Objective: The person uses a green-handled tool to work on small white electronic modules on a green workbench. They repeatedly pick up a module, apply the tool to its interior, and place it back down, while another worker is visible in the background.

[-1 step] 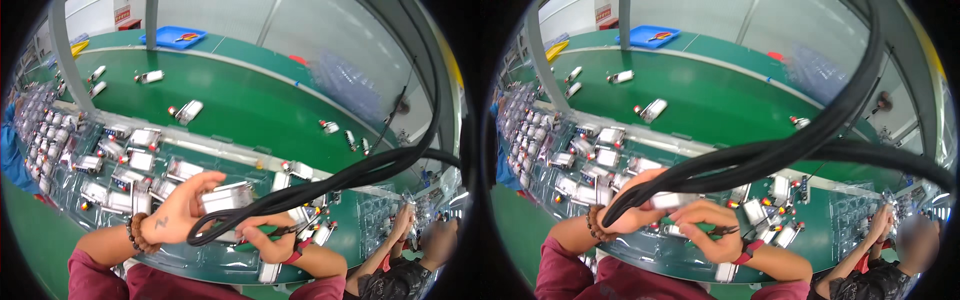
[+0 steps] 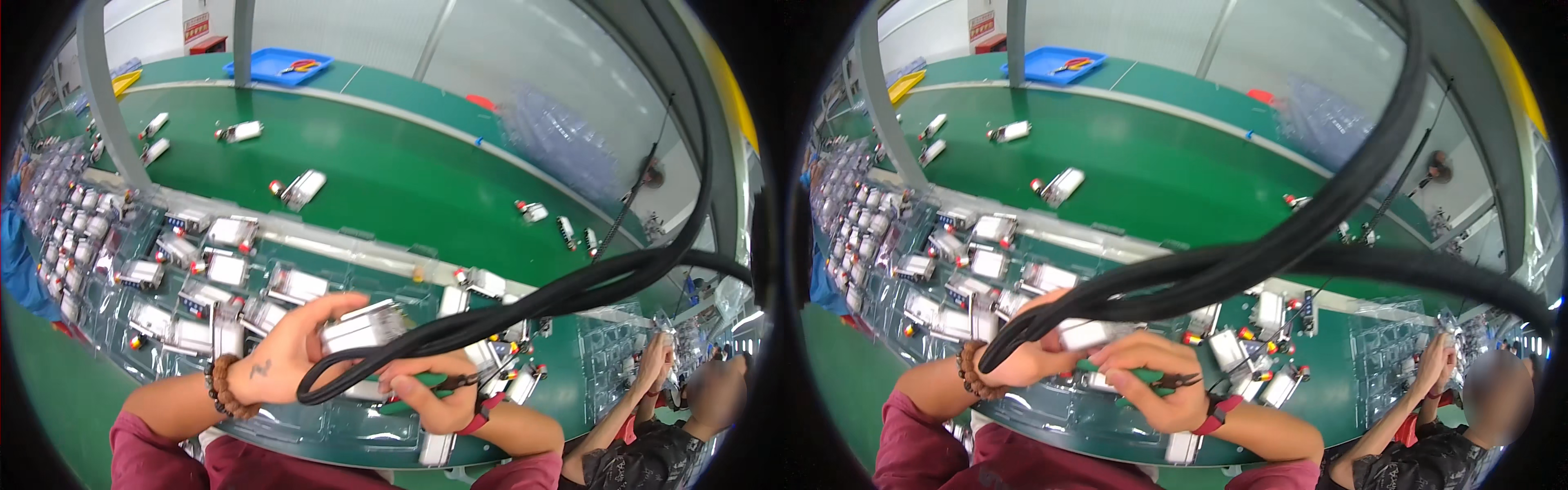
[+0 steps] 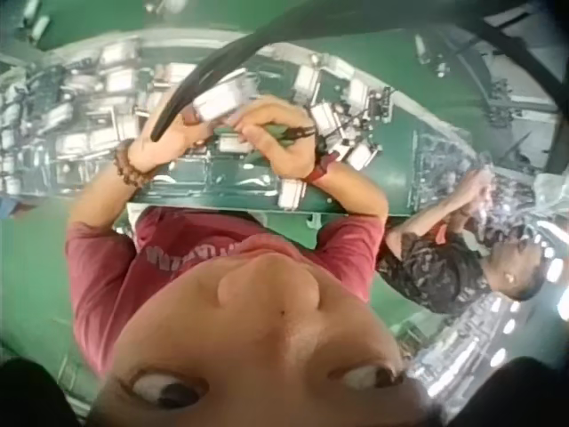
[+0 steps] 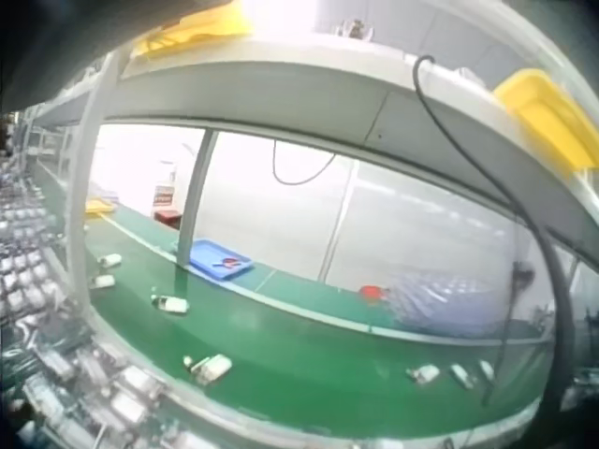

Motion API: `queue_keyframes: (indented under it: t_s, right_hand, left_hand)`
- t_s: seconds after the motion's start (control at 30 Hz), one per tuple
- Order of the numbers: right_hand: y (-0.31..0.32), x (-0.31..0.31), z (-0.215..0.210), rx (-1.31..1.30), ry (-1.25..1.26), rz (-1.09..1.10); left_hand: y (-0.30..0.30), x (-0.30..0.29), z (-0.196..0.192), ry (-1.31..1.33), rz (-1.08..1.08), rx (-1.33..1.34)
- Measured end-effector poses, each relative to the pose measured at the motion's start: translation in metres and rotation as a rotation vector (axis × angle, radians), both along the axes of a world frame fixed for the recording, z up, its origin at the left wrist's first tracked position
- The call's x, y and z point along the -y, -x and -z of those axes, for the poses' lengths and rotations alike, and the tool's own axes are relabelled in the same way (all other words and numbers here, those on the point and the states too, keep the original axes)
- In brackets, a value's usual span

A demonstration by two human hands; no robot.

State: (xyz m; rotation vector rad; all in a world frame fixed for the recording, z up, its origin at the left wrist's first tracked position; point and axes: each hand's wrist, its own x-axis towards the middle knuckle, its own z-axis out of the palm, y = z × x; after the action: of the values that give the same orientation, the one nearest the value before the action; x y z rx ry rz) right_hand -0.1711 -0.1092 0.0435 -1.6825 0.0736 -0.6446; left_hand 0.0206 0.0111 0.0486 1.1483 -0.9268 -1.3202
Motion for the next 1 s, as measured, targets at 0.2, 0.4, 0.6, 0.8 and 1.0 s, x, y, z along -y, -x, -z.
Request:
queue_keyframes:
  t_s: [0.2,0.4,0.6,0.8,1.0]
  right_hand:
    - [-0.001,-0.005,0.010,0.044,-0.157,-0.127]
    - [0.000,-0.003,0.013,-0.038,-0.138,-0.148]
    - [0.004,-0.001,0.015,0.039,-0.174,-0.152]
    - [0.000,-0.001,0.018,0.055,-0.149,-0.158]
    - [0.002,0.001,0.013,0.083,-0.071,-0.153]
  left_hand:
    - [-0.004,-0.005,0.010,0.047,-0.004,-0.039]
    - [-0.013,-0.005,0.021,0.094,-0.020,-0.059]
    - [-0.014,-0.005,0.023,0.068,-0.039,-0.114]
    - [-0.016,-0.007,0.020,0.084,-0.065,-0.127]
    - [-0.019,-0.006,0.038,0.101,-0.049,-0.141]
